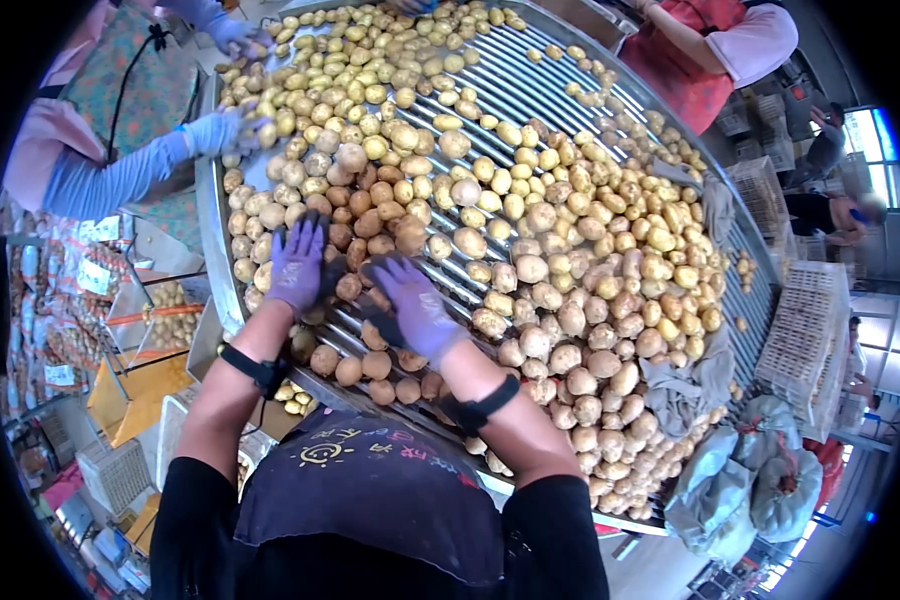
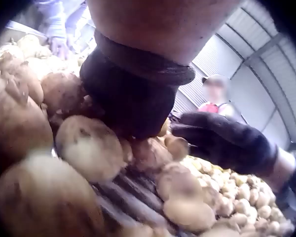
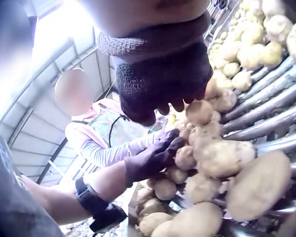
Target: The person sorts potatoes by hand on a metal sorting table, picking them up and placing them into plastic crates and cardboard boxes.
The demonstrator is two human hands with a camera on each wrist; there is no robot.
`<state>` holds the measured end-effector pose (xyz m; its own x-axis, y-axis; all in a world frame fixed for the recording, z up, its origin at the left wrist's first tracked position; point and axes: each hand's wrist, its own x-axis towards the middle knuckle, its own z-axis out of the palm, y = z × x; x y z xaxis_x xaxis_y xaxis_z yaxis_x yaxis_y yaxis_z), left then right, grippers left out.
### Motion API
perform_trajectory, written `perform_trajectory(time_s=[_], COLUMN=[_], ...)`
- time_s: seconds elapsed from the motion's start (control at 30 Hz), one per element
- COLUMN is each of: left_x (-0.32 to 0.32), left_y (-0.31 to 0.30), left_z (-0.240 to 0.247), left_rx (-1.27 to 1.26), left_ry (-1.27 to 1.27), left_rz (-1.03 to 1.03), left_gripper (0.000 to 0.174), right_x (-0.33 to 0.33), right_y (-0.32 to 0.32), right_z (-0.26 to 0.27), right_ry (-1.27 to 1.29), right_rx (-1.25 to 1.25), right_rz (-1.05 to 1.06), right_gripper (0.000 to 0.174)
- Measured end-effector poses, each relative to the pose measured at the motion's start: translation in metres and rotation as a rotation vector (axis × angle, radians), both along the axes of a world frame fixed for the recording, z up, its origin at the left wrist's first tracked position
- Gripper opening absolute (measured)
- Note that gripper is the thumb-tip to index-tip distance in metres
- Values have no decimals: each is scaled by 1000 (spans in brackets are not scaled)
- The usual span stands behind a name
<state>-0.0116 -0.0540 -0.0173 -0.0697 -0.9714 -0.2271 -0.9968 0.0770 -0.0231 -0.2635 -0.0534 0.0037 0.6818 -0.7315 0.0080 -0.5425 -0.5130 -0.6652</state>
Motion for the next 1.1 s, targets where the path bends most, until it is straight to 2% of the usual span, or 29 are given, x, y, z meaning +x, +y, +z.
perform_trajectory(time_s=[0.03, 0.1, 0.13, 0.17, 0.23, 0.27, 0.3, 0.33, 0.37, 0.4, 0.47, 0.5, 0.57, 0.6, 0.63, 0.67, 0.7, 0.73, 0.77, 0.83, 0.87, 0.9, 0.93, 0.97, 1.0, 1.03, 1.1], left_x=[7, 21, 23, 22, 17, 12, 5, -5, -11, -17, -46, -51, -54, -57, -55, -50, -47, -41, -38, -32, -38, -37, -35, -34, -39, -39, -36], left_y=[-3, -10, -9, -9, -10, -4, 2, 8, 12, 17, 43, 47, 50, 49, 49, 53, 54, 50, 53, 58, 62, 62, 61, 60, 62, 63, 64], left_z=[2, -9, -16, -15, -12, -9, -1, 8, 15, 20, 28, 37, 60, 66, 61, 54, 55, 60, 57, 44, 43, 43, 45, 48, 50, 53, 63], left_rx=[-34, -65, -65, -60, -56, -96, -138, -206, -172, -134, 366, 368, 556, 628, 625, 686, 751, 871, 874, 203, 494, 495, 738, 995, 823, 818, 619], left_ry=[-5, -80, -79, -28, 31, 107, 182, 241, 510, 778, 1794, 1792, 2014, 2087, 2095, 2243, 2386, 2282, 2283, 1684, 2074, 2070, 2291, 2476, 2361, 2362, 2141], left_rz=[-11, -19, -23, 14, 49, 88, 126, 134, 104, 73, 517, 513, 299, 571, 579, 608, 635, 712, 719, -35, 307, 308, 584, 888, 799, 799, 564], left_gripper=[65, 64, 64, 63, 62, 60, 58, 56, 55, 55, 58, 58, 57, 57, 57, 58, 60, 55, 55, 48, 44, 44, 47, 50, 42, 42, 41], right_x=[-9, -18, -23, -28, -37, -31, -28, -25, -17, -11, -3, -7, -18, -16, -11, -6, -6, -9, -9, -12, -14, -15, -15, -13, -10, -7, -4], right_y=[1, 5, 16, 25, 34, 28, 21, 6, -12, -27, -47, -52, -60, -54, -44, -30, -14, -11, -4, -8, -11, -14, -14, -10, -4, -1, -6], right_z=[2, 22, 14, 5, -6, 8, 10, 12, 22, 18, 5, -4, -21, 3, 8, 14, 37, 31, 60, 61, 61, 58, 55, 51, 44, 36, 25], right_ry=[5, 220, 418, 420, 403, 169, 133, 264, 394, 392, 614, 612, 296, 130, 67, 6, -97, -52, -124, -504, -506, -373, -240, -243, -211, -178, -151], right_rx=[-3, -218, -165, -166, 18, 196, -11, -26, -39, -38, -36, -37, -83, -20, 29, 84, -16, 62, 27, 602, 602, 393, 184, 184, 166, 147, 87], right_rz=[5, -435, -468, -475, -131, -243, -370, -404, -439, -441, -379, -384, -381, -378, -352, -325, -172, -15, 23, 22, 24, 98, 169, 169, 222, 275, 312], right_gripper=[67, 54, 44, 44, 38, 37, 36, 37, 39, 39, 37, 37, 42, 48, 51, 54, 59, 67, 55, 54, 54, 52, 49, 49, 45, 41, 40])
